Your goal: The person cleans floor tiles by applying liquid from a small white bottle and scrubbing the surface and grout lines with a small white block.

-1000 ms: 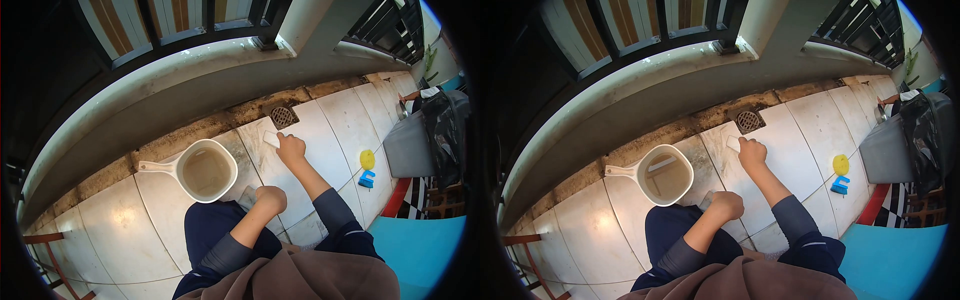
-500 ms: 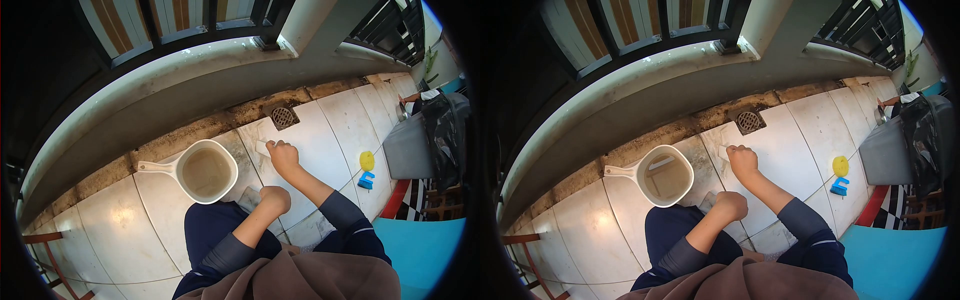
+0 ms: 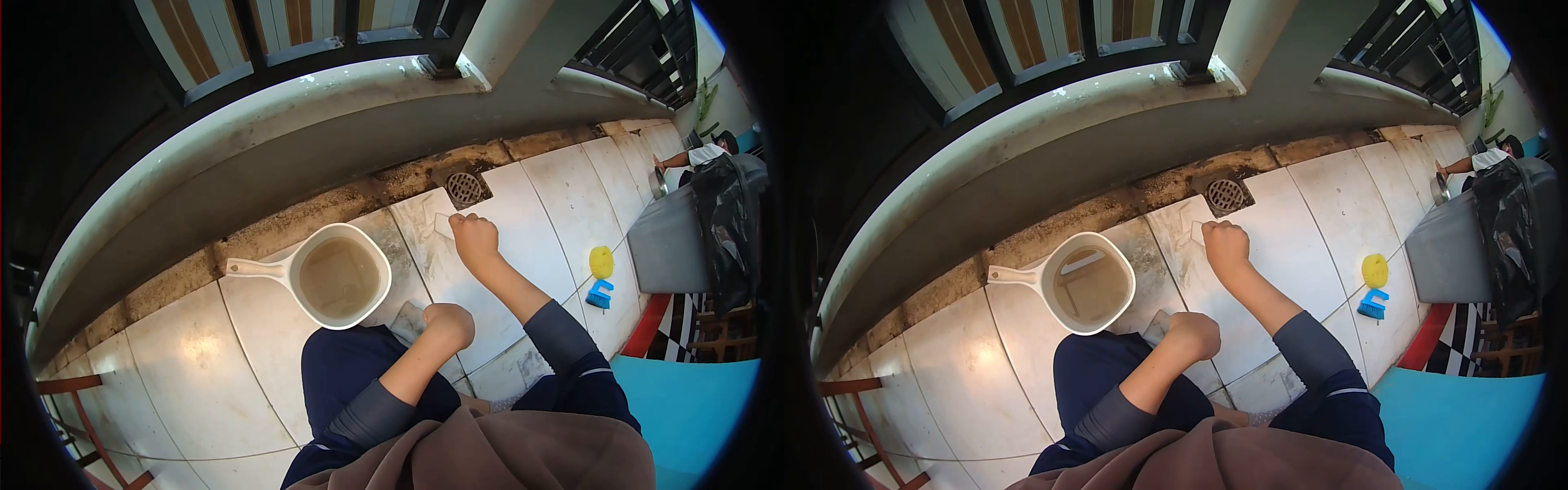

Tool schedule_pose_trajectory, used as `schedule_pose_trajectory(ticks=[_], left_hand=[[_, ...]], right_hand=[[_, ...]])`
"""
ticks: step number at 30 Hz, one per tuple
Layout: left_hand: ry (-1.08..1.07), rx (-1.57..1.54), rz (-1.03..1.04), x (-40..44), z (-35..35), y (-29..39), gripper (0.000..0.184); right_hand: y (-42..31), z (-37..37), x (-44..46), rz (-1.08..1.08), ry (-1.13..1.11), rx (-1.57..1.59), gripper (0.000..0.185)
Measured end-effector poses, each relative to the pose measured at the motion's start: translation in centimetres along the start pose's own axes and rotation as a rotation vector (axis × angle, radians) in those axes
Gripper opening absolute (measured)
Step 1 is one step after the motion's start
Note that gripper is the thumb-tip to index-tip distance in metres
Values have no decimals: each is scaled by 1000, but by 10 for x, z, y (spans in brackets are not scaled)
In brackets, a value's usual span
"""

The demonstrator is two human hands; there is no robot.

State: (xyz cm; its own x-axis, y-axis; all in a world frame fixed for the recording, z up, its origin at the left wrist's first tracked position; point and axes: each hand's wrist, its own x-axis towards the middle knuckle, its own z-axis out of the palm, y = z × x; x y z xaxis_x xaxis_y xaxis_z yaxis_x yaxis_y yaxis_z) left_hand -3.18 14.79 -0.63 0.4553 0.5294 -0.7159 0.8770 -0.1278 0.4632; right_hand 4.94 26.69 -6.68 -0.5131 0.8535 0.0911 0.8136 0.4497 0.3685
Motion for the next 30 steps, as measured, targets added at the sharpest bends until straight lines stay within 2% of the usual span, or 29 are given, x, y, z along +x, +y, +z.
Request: schedule_pose_trajectory(ticks=[4, 7, 10, 13, 20, 23, 28, 30], left_hand=[[17, 2, 12, 3, -2, 4, 24], [1, -2, -2, 2, 0, 2, 25], [-12, 6, -6, 2, -1, 2, 25], [-13, 18, -12, 1, -3, 1, 25], [9, 9, 3, -1, -2, 2, 24], [47, -20, 15, 1, 2, 4, 23], [45, 54, -4, 9, 7, 6, 22], [32, 39, -9, 6, 4, 3, 23]], right_hand=[[-22, -16, -16, -128, -146, 113, 23], [-11, -25, 9, -87, -178, 146, 13], [-13, -13, 44, -12, -156, 222, 13], [-17, -3, 67, 72, -191, 227, 27], [-21, -14, -21, 4, -201, 192, 34], [-21, -39, -37, -4, -255, 199, 19], [-24, -23, 26, 85, -294, 219, 19], [-29, -13, 54, 118, -256, 252, 24]])
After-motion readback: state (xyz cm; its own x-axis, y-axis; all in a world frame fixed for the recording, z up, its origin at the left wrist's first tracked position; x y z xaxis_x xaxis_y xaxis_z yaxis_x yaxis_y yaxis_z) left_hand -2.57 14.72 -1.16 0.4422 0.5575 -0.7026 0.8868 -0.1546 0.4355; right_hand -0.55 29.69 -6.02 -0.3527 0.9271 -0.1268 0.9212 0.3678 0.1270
